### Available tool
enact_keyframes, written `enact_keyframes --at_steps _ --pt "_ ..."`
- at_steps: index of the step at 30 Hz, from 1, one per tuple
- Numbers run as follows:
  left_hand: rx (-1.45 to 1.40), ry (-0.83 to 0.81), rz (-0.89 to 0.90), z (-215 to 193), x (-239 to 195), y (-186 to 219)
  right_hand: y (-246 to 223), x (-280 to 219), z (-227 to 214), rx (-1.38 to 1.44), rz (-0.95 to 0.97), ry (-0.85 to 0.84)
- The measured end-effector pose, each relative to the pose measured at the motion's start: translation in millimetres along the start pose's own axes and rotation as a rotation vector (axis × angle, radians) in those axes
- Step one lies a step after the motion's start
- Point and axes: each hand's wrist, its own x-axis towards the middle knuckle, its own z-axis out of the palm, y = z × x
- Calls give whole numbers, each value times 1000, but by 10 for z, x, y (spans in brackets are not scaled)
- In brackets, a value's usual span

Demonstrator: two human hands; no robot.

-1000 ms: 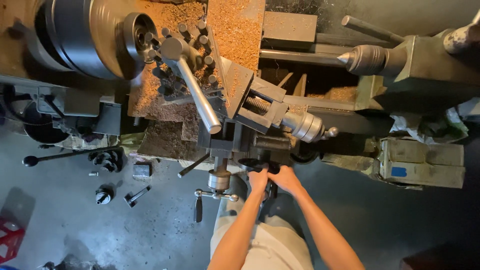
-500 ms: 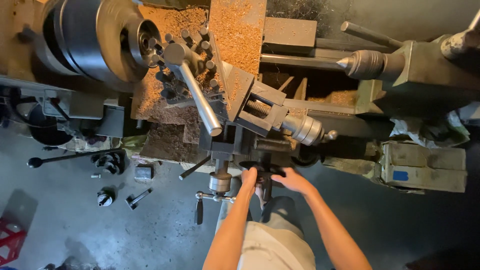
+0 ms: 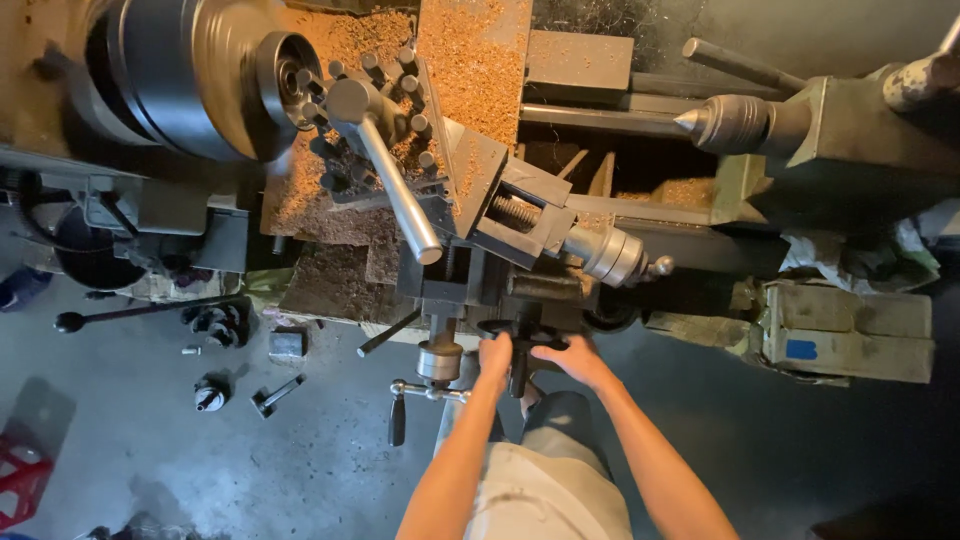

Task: Operating a metal lathe to machine a cylindrical metal component.

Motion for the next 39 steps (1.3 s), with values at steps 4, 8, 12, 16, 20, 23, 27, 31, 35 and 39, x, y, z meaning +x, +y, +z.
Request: enact_keyframes --at_steps 4,8,12,16,20,23,27,31,35,39 --pt "150 126 147 145 -324 20 -81 -14 85 -20 0 38" --pt "257 169 61 112 -618 319 -219 -43 159 -128 -43 110" --pt "243 212 24 107 -366 224 -652 -237 220 -362 39 151" --pt "198 208 58 9 -157 180 -641 -262 106 -474 44 128" --pt "181 150 68 -72 126 74 -50 27 -131 -393 -24 -26" --pt "155 121 59 -106 309 -17 151 96 -213 -254 -44 -94" --pt "202 119 55 -149 349 35 37 35 -164 -147 -63 -59" --pt "327 157 85 -181 -212 276 -37 -11 -81 -124 -53 24" --pt "456 350 455 -94 -677 145 -139 -74 7 -51 -30 28" --pt "139 129 286 -26 -1022 291 -283 -94 85 -122 -64 82"
